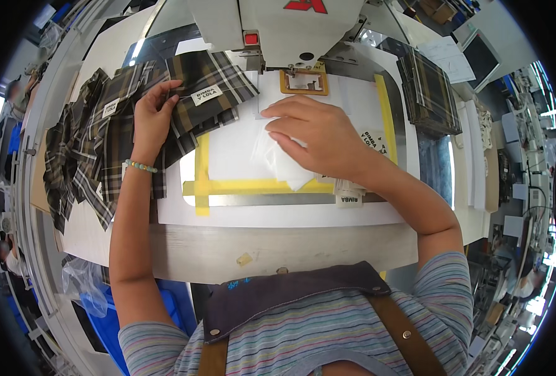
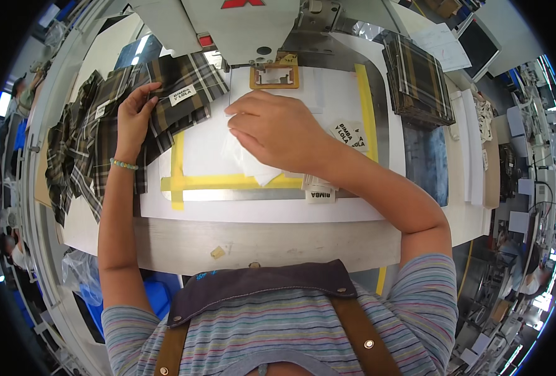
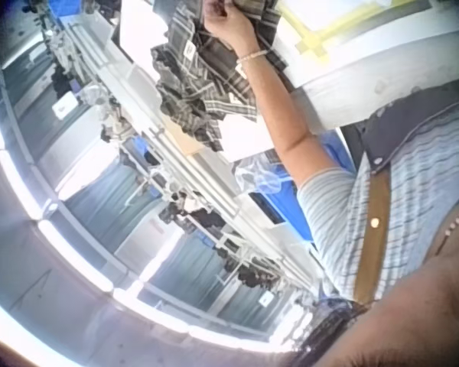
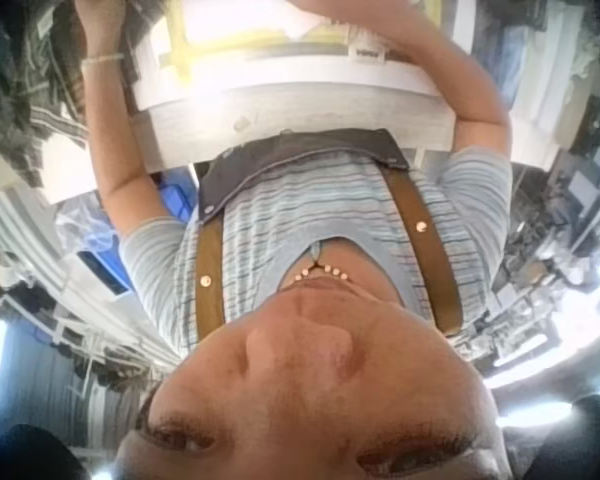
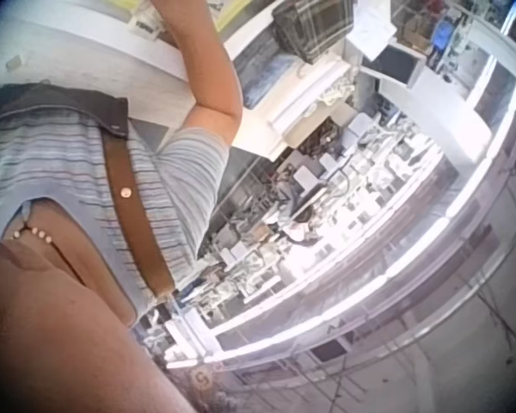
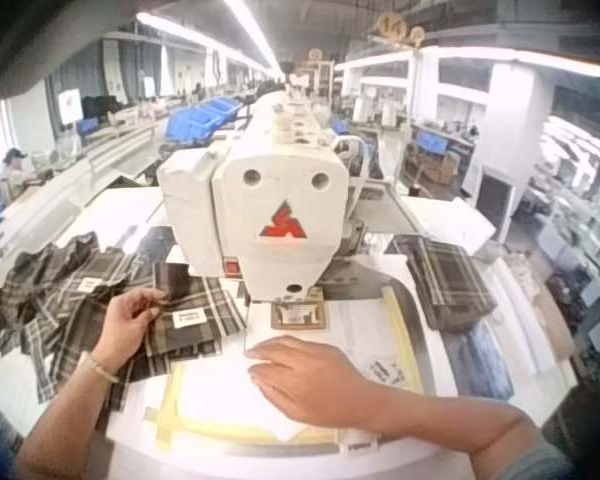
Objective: The person uses a sewing machine to attach small rectangular labels to plaid fabric pieces. They pick up a fabric piece and a label, align them under the presser foot, and sew the label onto the fabric. The finished items are placed in a pile to the left.
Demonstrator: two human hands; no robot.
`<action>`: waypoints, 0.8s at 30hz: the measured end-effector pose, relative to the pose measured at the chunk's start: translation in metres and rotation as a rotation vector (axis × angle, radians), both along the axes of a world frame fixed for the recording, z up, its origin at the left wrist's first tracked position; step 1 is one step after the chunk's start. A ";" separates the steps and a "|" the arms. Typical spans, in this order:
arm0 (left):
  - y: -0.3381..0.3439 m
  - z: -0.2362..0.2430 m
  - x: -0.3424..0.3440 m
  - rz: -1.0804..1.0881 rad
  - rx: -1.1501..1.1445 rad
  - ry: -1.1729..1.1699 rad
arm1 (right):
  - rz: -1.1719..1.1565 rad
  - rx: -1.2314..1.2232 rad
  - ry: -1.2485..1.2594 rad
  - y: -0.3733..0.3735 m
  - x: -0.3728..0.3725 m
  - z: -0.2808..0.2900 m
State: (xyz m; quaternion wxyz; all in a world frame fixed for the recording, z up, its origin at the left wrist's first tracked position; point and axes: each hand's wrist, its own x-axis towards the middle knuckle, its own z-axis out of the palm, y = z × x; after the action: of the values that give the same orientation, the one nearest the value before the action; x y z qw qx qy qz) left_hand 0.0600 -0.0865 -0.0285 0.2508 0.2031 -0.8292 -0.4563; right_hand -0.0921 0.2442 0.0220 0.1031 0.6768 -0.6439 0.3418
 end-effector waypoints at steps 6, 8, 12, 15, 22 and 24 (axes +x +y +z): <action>0.008 0.015 -0.001 -0.051 0.374 0.121 | -0.094 0.072 -0.075 0.031 -0.020 0.004; 0.008 0.017 -0.001 -0.044 0.444 0.127 | -0.108 0.080 -0.072 0.037 -0.025 0.004; 0.001 -0.003 0.003 0.030 -0.103 0.019 | -0.099 0.151 -0.128 0.044 -0.028 0.010; 0.016 0.003 0.002 0.090 -0.190 -0.007 | -0.111 0.114 -0.100 0.047 -0.034 0.008; 0.004 0.008 -0.002 0.122 -0.428 -0.007 | -0.105 0.058 -0.033 0.048 -0.041 0.000; -0.005 0.005 0.003 0.155 -0.600 -0.150 | -0.103 0.087 -0.019 0.051 -0.041 0.003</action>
State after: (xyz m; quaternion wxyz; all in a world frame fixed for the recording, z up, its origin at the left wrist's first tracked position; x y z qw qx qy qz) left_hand 0.0629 -0.0912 -0.0235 0.2717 0.2156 -0.9251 -0.1547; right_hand -0.1332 0.2955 0.0253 0.0849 0.6434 -0.6931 0.3138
